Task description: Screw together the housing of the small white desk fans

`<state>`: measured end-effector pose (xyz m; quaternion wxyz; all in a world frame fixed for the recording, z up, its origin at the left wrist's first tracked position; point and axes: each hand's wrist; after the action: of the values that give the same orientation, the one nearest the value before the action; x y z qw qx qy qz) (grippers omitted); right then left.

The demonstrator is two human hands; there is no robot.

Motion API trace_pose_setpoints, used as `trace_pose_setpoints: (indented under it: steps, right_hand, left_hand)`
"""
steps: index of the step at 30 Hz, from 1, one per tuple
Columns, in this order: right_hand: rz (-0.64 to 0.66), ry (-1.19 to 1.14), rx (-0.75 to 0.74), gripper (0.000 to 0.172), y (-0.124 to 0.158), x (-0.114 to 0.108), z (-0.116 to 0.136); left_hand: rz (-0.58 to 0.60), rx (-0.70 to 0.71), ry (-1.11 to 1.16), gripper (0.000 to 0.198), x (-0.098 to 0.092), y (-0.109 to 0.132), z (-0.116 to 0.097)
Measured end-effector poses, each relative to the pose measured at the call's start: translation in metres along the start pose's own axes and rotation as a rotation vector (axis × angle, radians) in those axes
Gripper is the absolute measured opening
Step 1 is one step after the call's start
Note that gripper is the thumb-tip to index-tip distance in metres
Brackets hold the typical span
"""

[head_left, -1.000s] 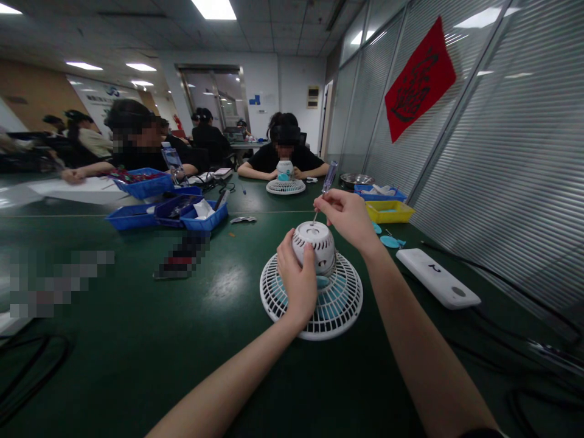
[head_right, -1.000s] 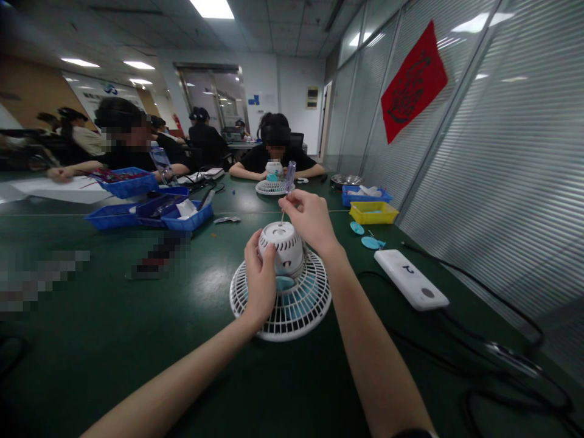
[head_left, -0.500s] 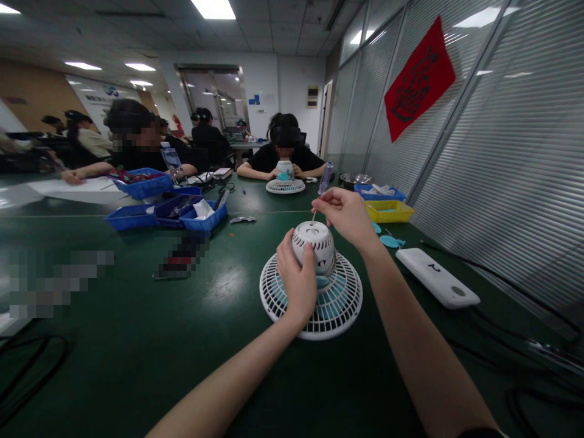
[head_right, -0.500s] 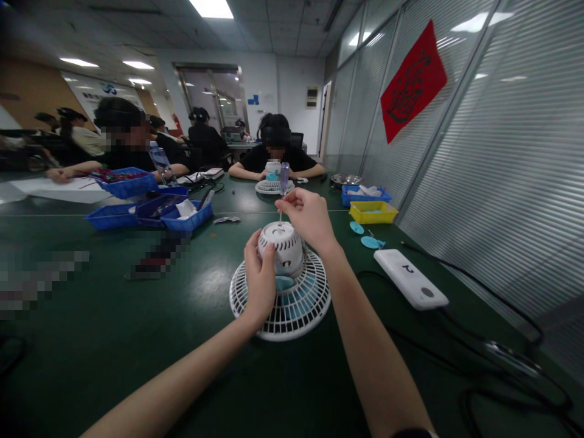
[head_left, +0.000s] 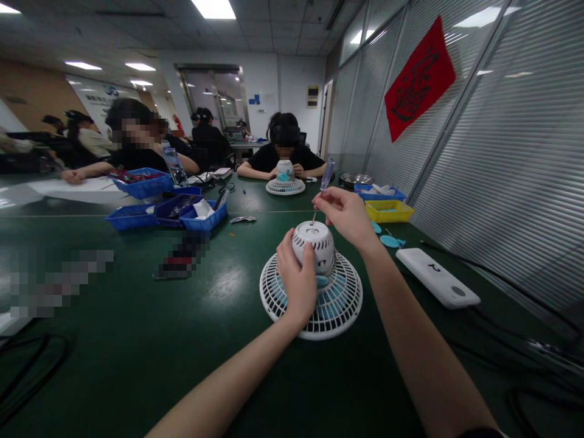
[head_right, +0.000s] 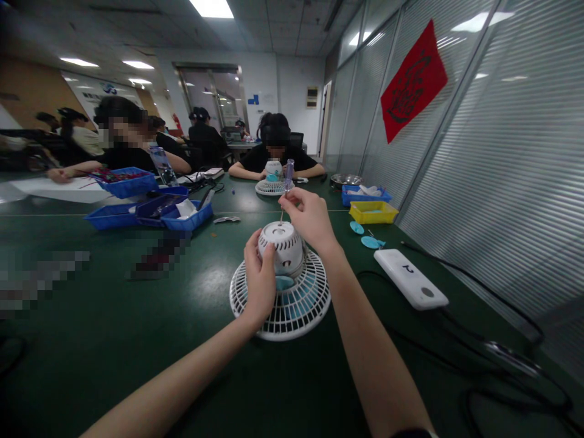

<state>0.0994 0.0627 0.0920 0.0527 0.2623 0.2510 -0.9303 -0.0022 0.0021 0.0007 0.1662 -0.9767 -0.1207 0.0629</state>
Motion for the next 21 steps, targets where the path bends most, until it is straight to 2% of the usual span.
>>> trace_pose_setpoints:
  steps: [14, 21]
  right_hand:
    - [0.002, -0.093, 0.016, 0.014, 0.0001, 0.0003, 0.0014]
    - [0.01, -0.139, 0.062, 0.009, -0.001, 0.0017, 0.0016]
  left_hand:
    - [0.004, 0.004, -0.004, 0.043, -0.0006, 0.0003, 0.0002]
    - [0.007, 0.004, -0.018, 0.041, -0.001, 0.0007, 0.0001]
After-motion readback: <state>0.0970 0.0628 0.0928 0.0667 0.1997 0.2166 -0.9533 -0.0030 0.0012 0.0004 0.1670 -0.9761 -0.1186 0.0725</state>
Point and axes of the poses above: each hand's wrist, its own y-axis away from the middle knuckle, its own x-axis out of the palm, z = x × y, and after that the axes turned 11 degrees about z, right-handed
